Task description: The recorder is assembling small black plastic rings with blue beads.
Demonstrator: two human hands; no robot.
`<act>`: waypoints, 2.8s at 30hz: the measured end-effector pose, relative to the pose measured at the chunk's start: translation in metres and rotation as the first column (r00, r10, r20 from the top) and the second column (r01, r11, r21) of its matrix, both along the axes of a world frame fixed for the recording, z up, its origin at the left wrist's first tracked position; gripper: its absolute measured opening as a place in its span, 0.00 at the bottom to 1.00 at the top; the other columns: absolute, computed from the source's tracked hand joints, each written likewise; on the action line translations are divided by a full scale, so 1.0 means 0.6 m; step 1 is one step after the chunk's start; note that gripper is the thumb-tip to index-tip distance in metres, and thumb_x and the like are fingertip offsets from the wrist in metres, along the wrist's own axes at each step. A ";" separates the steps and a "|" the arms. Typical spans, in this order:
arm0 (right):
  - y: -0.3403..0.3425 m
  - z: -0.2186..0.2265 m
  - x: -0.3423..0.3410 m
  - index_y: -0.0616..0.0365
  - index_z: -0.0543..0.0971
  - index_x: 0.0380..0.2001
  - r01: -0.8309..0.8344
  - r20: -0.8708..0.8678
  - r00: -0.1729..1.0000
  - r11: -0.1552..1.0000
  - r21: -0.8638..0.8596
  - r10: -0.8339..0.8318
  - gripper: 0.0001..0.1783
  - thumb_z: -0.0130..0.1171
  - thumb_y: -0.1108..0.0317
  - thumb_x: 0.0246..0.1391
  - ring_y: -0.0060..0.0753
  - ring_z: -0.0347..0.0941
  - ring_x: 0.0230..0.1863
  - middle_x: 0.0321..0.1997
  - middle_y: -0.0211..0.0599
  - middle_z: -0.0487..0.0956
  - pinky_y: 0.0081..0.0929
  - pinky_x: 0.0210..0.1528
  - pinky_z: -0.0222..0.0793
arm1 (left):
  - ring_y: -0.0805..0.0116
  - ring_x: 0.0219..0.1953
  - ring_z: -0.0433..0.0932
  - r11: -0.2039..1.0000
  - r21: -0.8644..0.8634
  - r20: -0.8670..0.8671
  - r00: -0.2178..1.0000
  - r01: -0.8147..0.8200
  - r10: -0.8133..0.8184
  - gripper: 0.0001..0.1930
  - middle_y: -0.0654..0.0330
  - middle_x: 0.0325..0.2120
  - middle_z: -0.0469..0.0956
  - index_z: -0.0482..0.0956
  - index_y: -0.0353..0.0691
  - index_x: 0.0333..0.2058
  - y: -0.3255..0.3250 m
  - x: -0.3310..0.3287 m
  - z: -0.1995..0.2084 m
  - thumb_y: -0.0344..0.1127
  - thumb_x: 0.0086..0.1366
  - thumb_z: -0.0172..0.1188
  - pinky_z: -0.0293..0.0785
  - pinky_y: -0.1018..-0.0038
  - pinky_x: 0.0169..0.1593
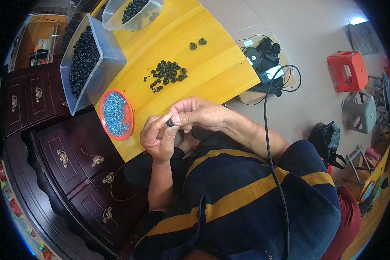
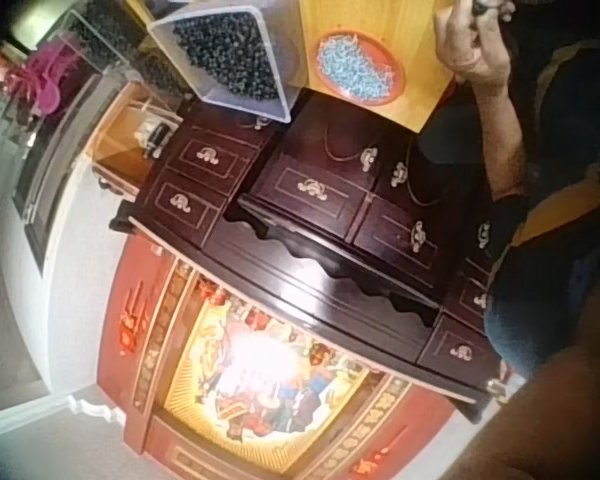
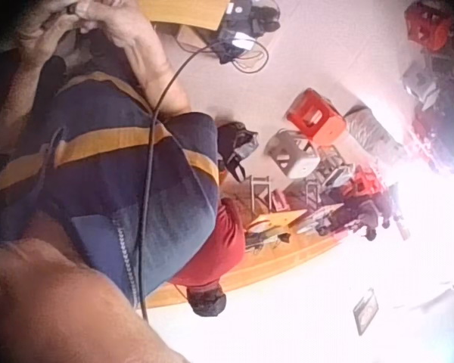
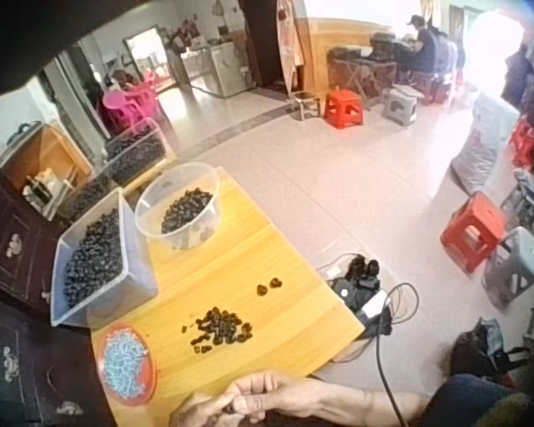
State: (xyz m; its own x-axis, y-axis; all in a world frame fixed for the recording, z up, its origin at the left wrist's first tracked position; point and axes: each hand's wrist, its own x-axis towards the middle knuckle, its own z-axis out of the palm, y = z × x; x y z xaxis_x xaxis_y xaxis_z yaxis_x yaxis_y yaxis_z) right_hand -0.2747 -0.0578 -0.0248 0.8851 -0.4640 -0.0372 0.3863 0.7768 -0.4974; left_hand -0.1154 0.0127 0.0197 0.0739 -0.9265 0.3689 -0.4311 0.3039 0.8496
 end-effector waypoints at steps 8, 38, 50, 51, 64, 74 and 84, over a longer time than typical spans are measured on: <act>-0.005 -0.006 -0.009 0.60 0.80 0.41 0.040 -0.129 0.990 0.991 -0.129 -0.056 0.16 0.62 0.56 0.62 0.14 0.68 0.30 0.33 0.24 0.79 0.14 0.33 0.63 | 0.81 0.29 0.70 0.994 0.103 -0.170 0.985 0.040 -0.022 0.14 0.67 0.26 0.73 0.81 0.31 0.46 0.006 -0.008 -0.043 0.23 0.60 0.67 0.66 0.84 0.34; -0.146 -0.043 -0.053 0.54 0.80 0.39 -0.182 -0.046 0.118 0.024 -0.983 -0.992 0.08 0.62 0.67 0.56 0.46 0.81 0.36 0.37 0.42 0.82 0.38 0.38 0.76 | 0.75 0.25 0.76 0.853 0.071 0.208 0.844 -0.518 0.495 0.09 0.59 0.28 0.80 0.83 0.31 0.40 0.098 0.225 -0.052 0.22 0.60 0.65 0.73 0.77 0.31; -0.103 -0.036 0.011 0.56 0.82 0.42 -0.363 -0.061 0.335 -0.069 -0.929 -0.940 0.11 0.60 0.70 0.54 0.49 0.78 0.42 0.40 0.43 0.80 0.41 0.44 0.75 | 0.54 0.32 0.82 0.812 0.095 0.699 0.619 -0.576 0.357 0.07 0.54 0.29 0.82 0.86 0.42 0.32 0.035 0.295 -0.074 0.36 0.57 0.66 0.77 0.62 0.38; -0.103 -0.035 0.010 0.56 0.82 0.42 -0.371 -0.058 0.333 -0.074 -0.925 -0.941 0.11 0.59 0.70 0.55 0.49 0.78 0.42 0.40 0.43 0.80 0.41 0.44 0.75 | 0.54 0.32 0.82 0.810 0.115 0.708 0.620 -0.575 0.339 0.07 0.53 0.29 0.82 0.86 0.42 0.31 0.033 0.295 -0.071 0.37 0.56 0.66 0.76 0.62 0.38; -0.103 -0.037 0.020 0.53 0.81 0.43 -0.417 -0.114 0.331 -0.036 -0.908 -0.937 0.12 0.60 0.70 0.54 0.48 0.77 0.45 0.40 0.42 0.78 0.41 0.47 0.74 | 0.48 0.36 0.82 0.749 0.251 0.795 0.572 -0.613 0.202 0.07 0.50 0.31 0.82 0.85 0.41 0.31 0.017 0.280 -0.051 0.37 0.59 0.63 0.77 0.56 0.41; -0.098 -0.037 0.027 0.52 0.79 0.42 -0.404 -0.076 0.371 -0.087 -0.911 -0.926 0.14 0.64 0.69 0.51 0.48 0.76 0.46 0.41 0.40 0.78 0.42 0.47 0.74 | 0.45 0.36 0.82 0.731 0.309 0.844 0.530 -0.608 0.085 0.07 0.48 0.31 0.83 0.84 0.40 0.30 -0.011 0.283 -0.031 0.37 0.58 0.62 0.77 0.54 0.41; -0.095 -0.052 0.024 0.56 0.76 0.39 -0.377 -0.029 0.351 -0.113 -0.919 -0.936 0.11 0.63 0.66 0.53 0.50 0.76 0.45 0.39 0.43 0.80 0.43 0.46 0.74 | 0.49 0.34 0.81 0.880 0.177 0.844 0.528 -0.441 0.095 0.05 0.53 0.30 0.82 0.83 0.41 0.27 -0.008 0.301 -0.049 0.34 0.56 0.62 0.77 0.55 0.38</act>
